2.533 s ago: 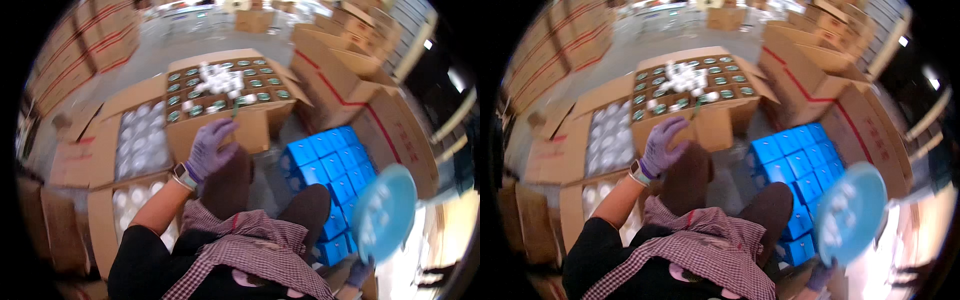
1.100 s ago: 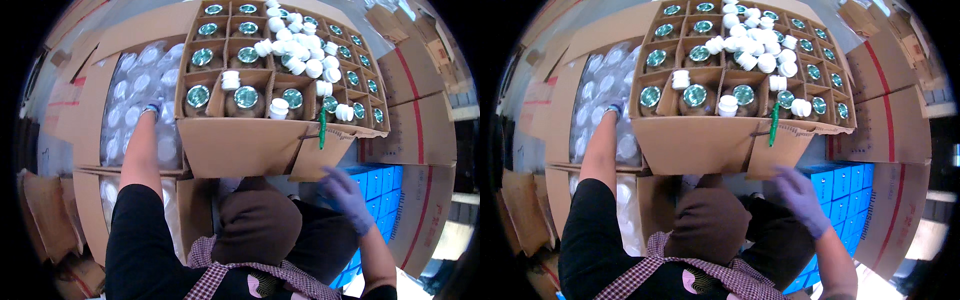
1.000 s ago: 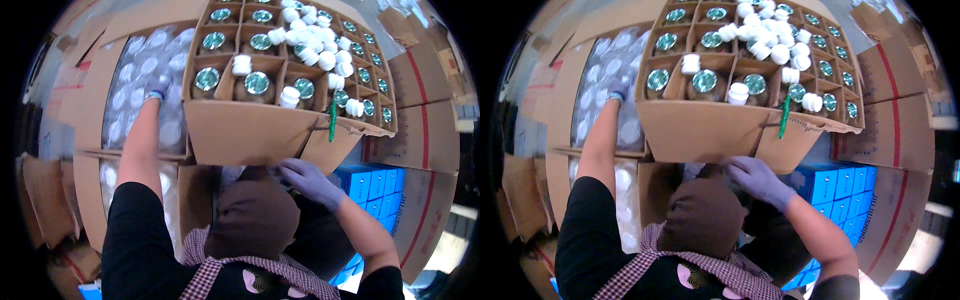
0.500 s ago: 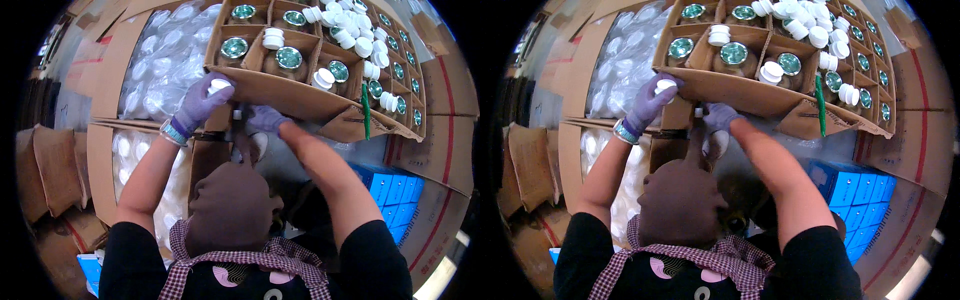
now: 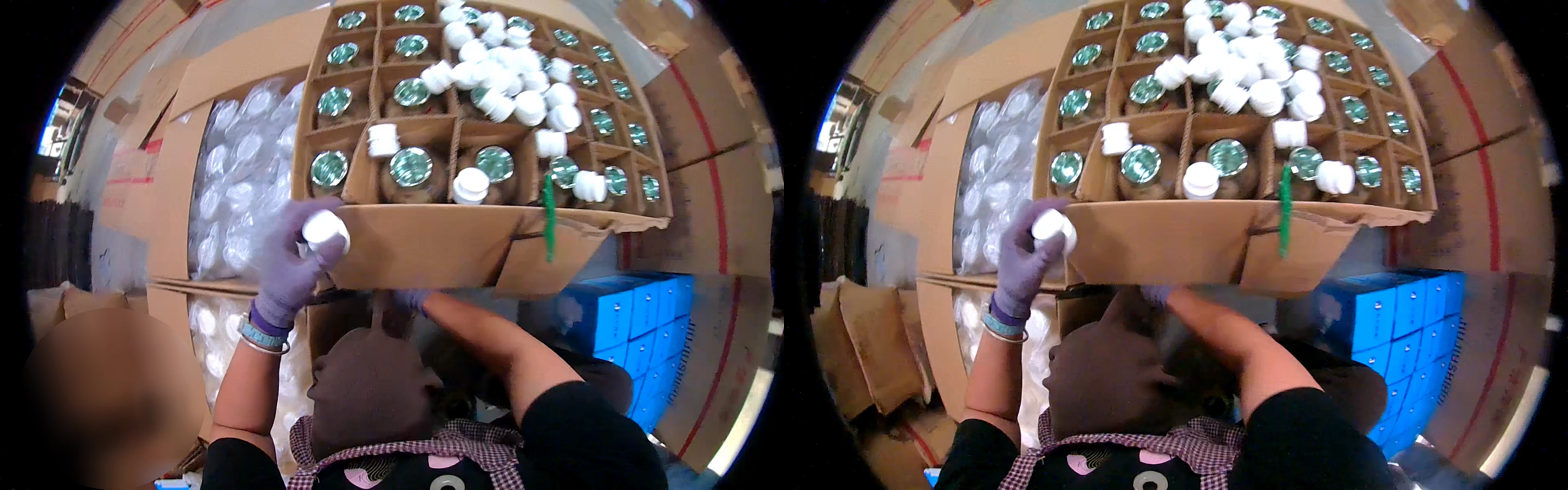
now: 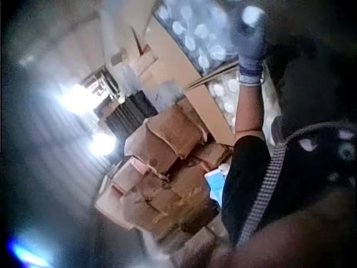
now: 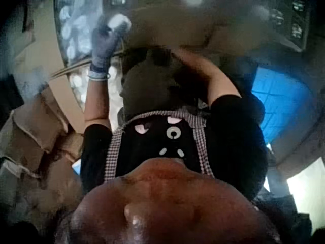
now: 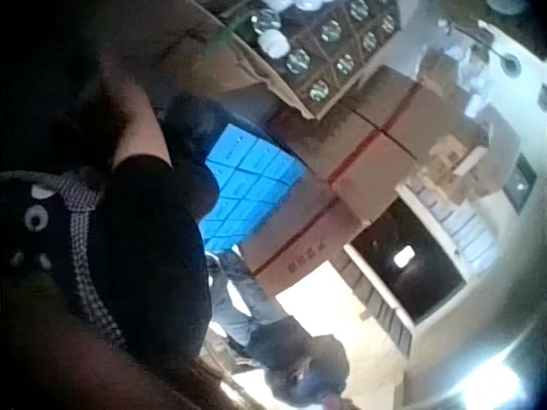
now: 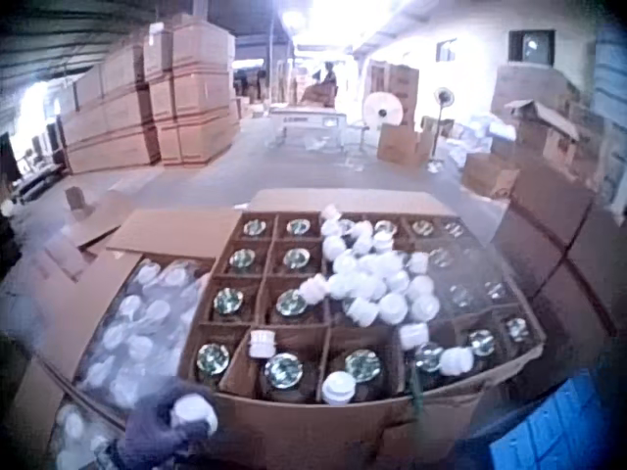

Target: The person sits on the warehouse floor and packs small blue boxes into a larger cardboard shipping box. They arrange the blue boxes in rows, place white protective foam pieces into the gaps, and seal the box flaps using a tape dispenser.

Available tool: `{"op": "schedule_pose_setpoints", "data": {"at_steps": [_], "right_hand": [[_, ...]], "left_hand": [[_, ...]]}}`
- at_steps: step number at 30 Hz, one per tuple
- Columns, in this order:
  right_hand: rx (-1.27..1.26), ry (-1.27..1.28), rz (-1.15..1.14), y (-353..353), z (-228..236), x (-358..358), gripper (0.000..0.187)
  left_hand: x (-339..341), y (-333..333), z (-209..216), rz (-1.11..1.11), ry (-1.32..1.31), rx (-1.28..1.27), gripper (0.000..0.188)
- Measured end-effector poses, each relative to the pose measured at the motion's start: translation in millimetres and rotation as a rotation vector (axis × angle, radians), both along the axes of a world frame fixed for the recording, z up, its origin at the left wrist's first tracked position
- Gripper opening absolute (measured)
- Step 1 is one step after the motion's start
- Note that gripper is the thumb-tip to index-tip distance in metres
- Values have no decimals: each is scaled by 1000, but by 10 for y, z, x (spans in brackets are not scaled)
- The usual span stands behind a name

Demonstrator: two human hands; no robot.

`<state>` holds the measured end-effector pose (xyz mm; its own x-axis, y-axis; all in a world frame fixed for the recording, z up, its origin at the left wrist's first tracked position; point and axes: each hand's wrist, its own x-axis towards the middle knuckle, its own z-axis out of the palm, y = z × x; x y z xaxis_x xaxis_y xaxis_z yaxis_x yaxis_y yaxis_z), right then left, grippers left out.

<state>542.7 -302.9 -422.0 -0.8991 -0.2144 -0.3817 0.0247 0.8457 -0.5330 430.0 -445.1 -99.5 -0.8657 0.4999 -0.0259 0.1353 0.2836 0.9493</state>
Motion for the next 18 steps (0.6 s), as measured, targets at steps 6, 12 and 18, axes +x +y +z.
{"op": "schedule_pose_setpoints", "data": {"at_steps": [6, 12, 18], "right_hand": [[-89, 120, -48, 557, 1402, 1139, 50], [-316, 88, -37, 1458, 2980, 994, 28], [232, 748, -301, 1857, 3692, -162, 27]], "left_hand": [[-304, 1045, 299, -60, 527, -304, 43], [-411, 1532, 330, -315, 620, -911, 64], [-347, 1668, 380, -436, 581, -1195, 89]]}}
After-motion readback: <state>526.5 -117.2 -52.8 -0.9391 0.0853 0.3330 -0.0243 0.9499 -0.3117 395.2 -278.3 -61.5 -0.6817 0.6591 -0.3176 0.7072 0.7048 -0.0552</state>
